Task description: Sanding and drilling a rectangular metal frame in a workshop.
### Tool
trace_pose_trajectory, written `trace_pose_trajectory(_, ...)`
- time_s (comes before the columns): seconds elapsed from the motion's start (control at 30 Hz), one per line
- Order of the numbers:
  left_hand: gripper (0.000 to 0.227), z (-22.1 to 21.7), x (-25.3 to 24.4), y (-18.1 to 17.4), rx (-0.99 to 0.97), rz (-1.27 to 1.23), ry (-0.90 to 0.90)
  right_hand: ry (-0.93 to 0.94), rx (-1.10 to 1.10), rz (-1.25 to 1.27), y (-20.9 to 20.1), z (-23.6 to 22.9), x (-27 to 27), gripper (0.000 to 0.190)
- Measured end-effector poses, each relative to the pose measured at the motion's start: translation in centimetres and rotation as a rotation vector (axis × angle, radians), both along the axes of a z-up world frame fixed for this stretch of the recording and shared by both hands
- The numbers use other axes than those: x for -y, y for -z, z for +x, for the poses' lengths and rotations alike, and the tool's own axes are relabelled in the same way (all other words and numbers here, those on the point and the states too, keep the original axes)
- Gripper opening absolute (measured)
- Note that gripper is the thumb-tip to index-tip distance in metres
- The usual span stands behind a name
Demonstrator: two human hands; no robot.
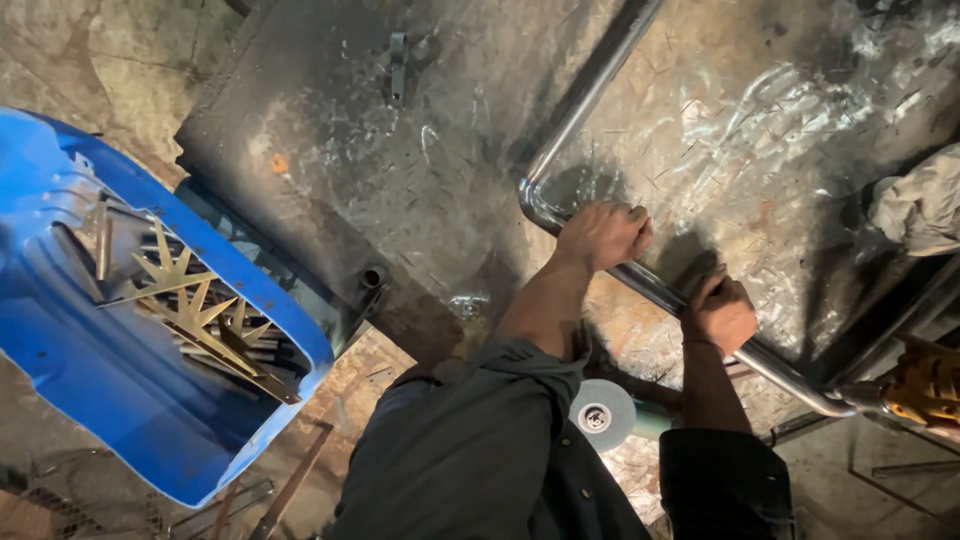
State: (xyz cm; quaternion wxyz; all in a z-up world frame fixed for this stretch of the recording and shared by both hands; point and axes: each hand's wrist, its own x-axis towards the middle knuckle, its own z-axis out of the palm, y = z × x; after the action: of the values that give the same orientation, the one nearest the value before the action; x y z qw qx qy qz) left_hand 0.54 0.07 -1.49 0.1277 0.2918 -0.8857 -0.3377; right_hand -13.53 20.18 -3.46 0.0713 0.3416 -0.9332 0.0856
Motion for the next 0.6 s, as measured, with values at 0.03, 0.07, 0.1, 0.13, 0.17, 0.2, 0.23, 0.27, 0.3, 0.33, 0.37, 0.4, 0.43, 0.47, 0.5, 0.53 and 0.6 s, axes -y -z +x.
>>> trace_pose_trajectory(0.03, 0.031, -0.1, 0.0, 0.2, -0.003, -0.001, 0.002, 0.002, -0.003, -0.001, -0.1, 0.1, 0.1, 0.051)
trace_pose_trajectory(0.07, 0.030, -0.2, -0.1, 0.4, 0.001, -0.008, 0.003, 0.009, 0.017, -0.019, -0.3, 0.2, 0.2, 0.051)
trace_pose_trajectory(0.1, 0.030, -0.3, -0.1, 0.6, 0.004, -0.016, 0.003, 0.016, 0.038, -0.037, -0.4, 0.2, 0.3, 0.052)
trace_pose_trajectory(0.13, 0.030, -0.3, -0.1, 0.8, 0.003, -0.017, 0.005, 0.018, 0.036, -0.037, -0.3, 0.2, 0.2, 0.052)
trace_pose_trajectory(0.17, 0.029, -0.3, -0.1, 1.0, -0.001, -0.023, 0.004, 0.017, 0.027, -0.018, -0.2, 0.1, 0.1, 0.051)
trace_pose_trajectory(0.2, 0.029, -0.4, -0.1, 1.2, -0.006, -0.028, 0.005, 0.018, 0.018, 0.002, -0.1, 0.0, 0.1, 0.050)
trace_pose_trajectory(0.23, 0.029, -0.4, -0.2, 1.3, -0.008, -0.029, 0.007, 0.021, 0.015, 0.001, -0.4, 0.2, 0.2, 0.050)
trace_pose_trajectory(0.27, 0.028, -0.4, -0.2, 1.4, -0.013, -0.038, 0.004, 0.028, 0.042, 0.000, -0.7, 0.3, 0.3, 0.049)
trace_pose_trajectory(0.3, 0.028, -0.4, -0.3, 1.5, -0.019, -0.048, 0.001, 0.035, 0.069, -0.001, -1.0, 0.4, 0.4, 0.048)
trace_pose_trajectory(0.33, 0.028, -0.3, -0.2, 1.4, -0.020, -0.049, 0.003, 0.037, 0.068, -0.002, -0.9, 0.4, 0.4, 0.048)
trace_pose_trajectory(0.37, 0.027, -0.3, -0.2, 1.3, -0.018, -0.054, 0.002, 0.033, 0.068, 0.006, -0.9, 0.4, 0.4, 0.048)
trace_pose_trajectory(0.4, 0.027, -0.3, -0.1, 1.2, -0.015, -0.059, 0.000, 0.029, 0.069, 0.014, -0.9, 0.3, 0.4, 0.047)
trace_pose_trajectory(0.43, 0.027, -0.3, -0.2, 1.1, -0.016, -0.059, 0.002, 0.030, 0.068, 0.013, -0.9, 0.3, 0.3, 0.047)
trace_pose_trajectory(0.47, 0.027, -0.3, -0.2, 1.1, -0.013, -0.056, 0.003, 0.029, 0.065, 0.006, -0.9, 0.3, 0.4, 0.046)
trace_pose_trajectory(0.5, 0.026, -0.3, -0.2, 1.1, -0.010, -0.052, 0.004, 0.027, 0.062, -0.001, -0.9, 0.4, 0.4, 0.046)
trace_pose_trajectory(0.53, 0.026, -0.3, -0.2, 1.2, -0.011, -0.053, 0.003, 0.026, 0.061, -0.002, -1.1, 0.4, 0.5, 0.046)
trace_pose_trajectory(0.6, 0.026, -0.2, -0.3, 1.3, -0.016, -0.059, -0.007, 0.027, 0.067, -0.017, -1.4, 0.6, 0.6, 0.046)
